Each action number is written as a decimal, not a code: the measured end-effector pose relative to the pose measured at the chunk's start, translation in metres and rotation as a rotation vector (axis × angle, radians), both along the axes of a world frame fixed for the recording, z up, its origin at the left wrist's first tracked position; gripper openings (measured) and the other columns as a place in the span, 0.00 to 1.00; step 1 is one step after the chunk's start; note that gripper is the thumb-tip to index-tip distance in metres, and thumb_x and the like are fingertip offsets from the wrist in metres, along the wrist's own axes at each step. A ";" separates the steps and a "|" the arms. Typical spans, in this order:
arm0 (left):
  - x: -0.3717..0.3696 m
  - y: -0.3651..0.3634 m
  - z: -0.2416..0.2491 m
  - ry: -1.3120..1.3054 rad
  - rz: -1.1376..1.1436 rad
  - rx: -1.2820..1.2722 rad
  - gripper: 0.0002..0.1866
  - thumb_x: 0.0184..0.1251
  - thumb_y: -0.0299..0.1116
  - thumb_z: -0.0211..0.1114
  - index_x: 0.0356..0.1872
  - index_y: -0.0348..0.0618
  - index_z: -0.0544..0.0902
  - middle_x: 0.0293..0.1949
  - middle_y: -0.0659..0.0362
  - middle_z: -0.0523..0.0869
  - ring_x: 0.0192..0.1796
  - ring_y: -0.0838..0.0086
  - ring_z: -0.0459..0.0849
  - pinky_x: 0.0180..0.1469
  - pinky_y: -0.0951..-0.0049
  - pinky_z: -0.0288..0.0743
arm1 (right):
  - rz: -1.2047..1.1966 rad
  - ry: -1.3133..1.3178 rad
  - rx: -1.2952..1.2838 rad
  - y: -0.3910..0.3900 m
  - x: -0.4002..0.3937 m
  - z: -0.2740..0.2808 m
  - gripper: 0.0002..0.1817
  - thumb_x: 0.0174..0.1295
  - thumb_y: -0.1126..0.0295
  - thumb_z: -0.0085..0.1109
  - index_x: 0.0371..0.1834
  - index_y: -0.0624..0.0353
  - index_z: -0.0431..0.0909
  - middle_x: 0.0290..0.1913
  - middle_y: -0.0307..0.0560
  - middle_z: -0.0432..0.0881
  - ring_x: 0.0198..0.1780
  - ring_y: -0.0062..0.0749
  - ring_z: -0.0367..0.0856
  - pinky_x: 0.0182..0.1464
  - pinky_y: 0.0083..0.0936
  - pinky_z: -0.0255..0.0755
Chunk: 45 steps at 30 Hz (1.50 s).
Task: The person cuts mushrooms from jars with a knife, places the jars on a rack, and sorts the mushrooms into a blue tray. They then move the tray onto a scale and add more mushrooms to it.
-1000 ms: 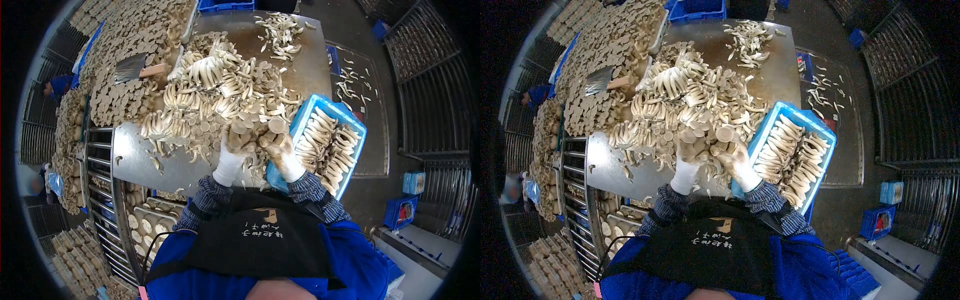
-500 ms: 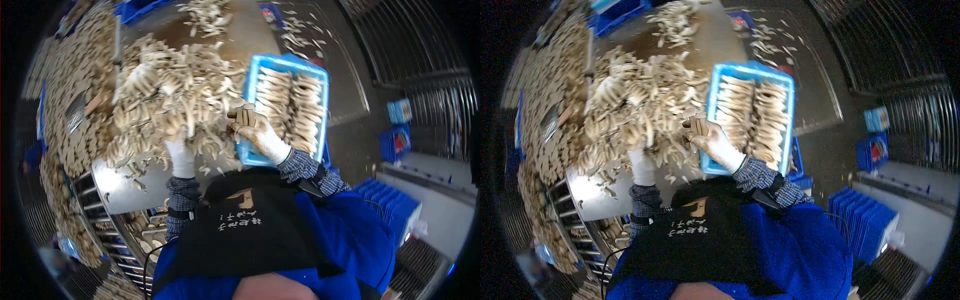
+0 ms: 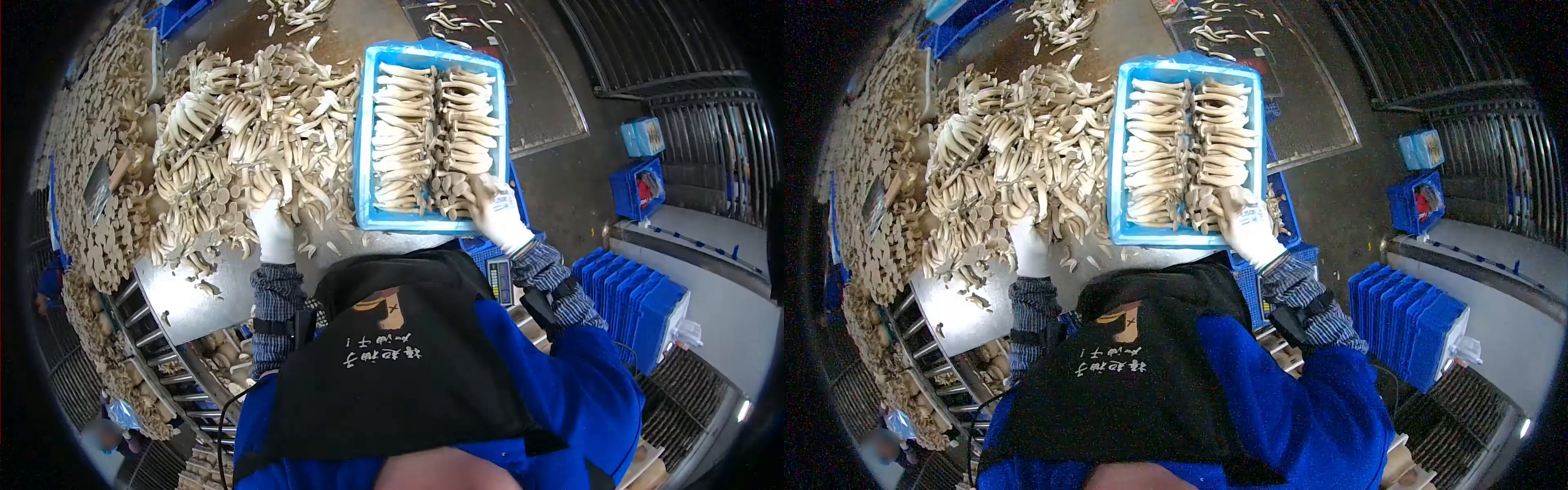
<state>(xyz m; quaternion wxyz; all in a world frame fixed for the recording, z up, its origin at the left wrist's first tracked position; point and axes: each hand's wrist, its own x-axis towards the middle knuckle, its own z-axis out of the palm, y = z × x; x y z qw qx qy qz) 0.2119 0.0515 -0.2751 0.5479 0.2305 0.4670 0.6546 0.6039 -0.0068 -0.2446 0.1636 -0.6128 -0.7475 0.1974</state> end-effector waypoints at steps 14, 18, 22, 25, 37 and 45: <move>-0.031 -0.011 -0.038 1.250 -0.334 0.242 0.14 0.73 0.28 0.56 0.55 0.31 0.78 0.45 0.59 0.85 0.43 0.77 0.82 0.45 0.77 0.76 | 0.121 -0.029 0.190 -0.024 0.028 0.008 0.24 0.57 0.62 0.67 0.56 0.59 0.79 0.50 0.52 0.80 0.52 0.47 0.78 0.55 0.38 0.72; -0.016 -0.007 -0.052 -0.013 -0.050 -0.126 0.12 0.65 0.21 0.53 0.44 0.33 0.83 0.42 0.50 0.85 0.43 0.73 0.84 0.43 0.78 0.78 | 0.099 0.042 0.216 -0.033 0.028 0.006 0.16 0.59 0.69 0.65 0.50 0.60 0.82 0.39 0.47 0.84 0.40 0.41 0.82 0.43 0.34 0.77; -0.015 -0.016 -0.051 0.715 -0.246 0.119 0.22 0.58 0.13 0.54 0.55 0.35 0.80 0.58 0.51 0.82 0.57 0.70 0.81 0.56 0.68 0.76 | -0.058 0.314 0.112 -0.014 -0.011 0.009 0.16 0.63 0.68 0.63 0.51 0.64 0.81 0.43 0.53 0.84 0.43 0.43 0.84 0.46 0.33 0.78; 0.023 -0.017 0.003 -0.204 -0.197 0.104 0.38 0.62 0.19 0.62 0.75 0.47 0.61 0.69 0.54 0.71 0.66 0.67 0.74 0.62 0.66 0.73 | -0.054 0.605 -0.207 0.030 -0.086 0.026 0.23 0.66 0.61 0.63 0.59 0.65 0.77 0.47 0.52 0.84 0.44 0.36 0.83 0.49 0.29 0.76; -0.014 -0.031 0.046 0.115 -0.022 0.213 0.33 0.59 0.14 0.64 0.67 0.37 0.67 0.64 0.55 0.76 0.65 0.69 0.77 0.62 0.71 0.74 | 0.052 1.025 -0.378 0.098 -0.199 0.035 0.11 0.66 0.70 0.55 0.46 0.65 0.79 0.28 0.37 0.78 0.29 0.19 0.75 0.34 0.17 0.67; -0.024 -0.004 -0.011 0.256 -0.100 0.208 0.23 0.71 0.31 0.63 0.64 0.39 0.69 0.53 0.57 0.80 0.53 0.71 0.82 0.54 0.73 0.79 | 0.180 1.386 -0.549 0.080 -0.234 0.009 0.22 0.66 0.73 0.61 0.62 0.66 0.71 0.51 0.51 0.84 0.49 0.32 0.84 0.52 0.24 0.77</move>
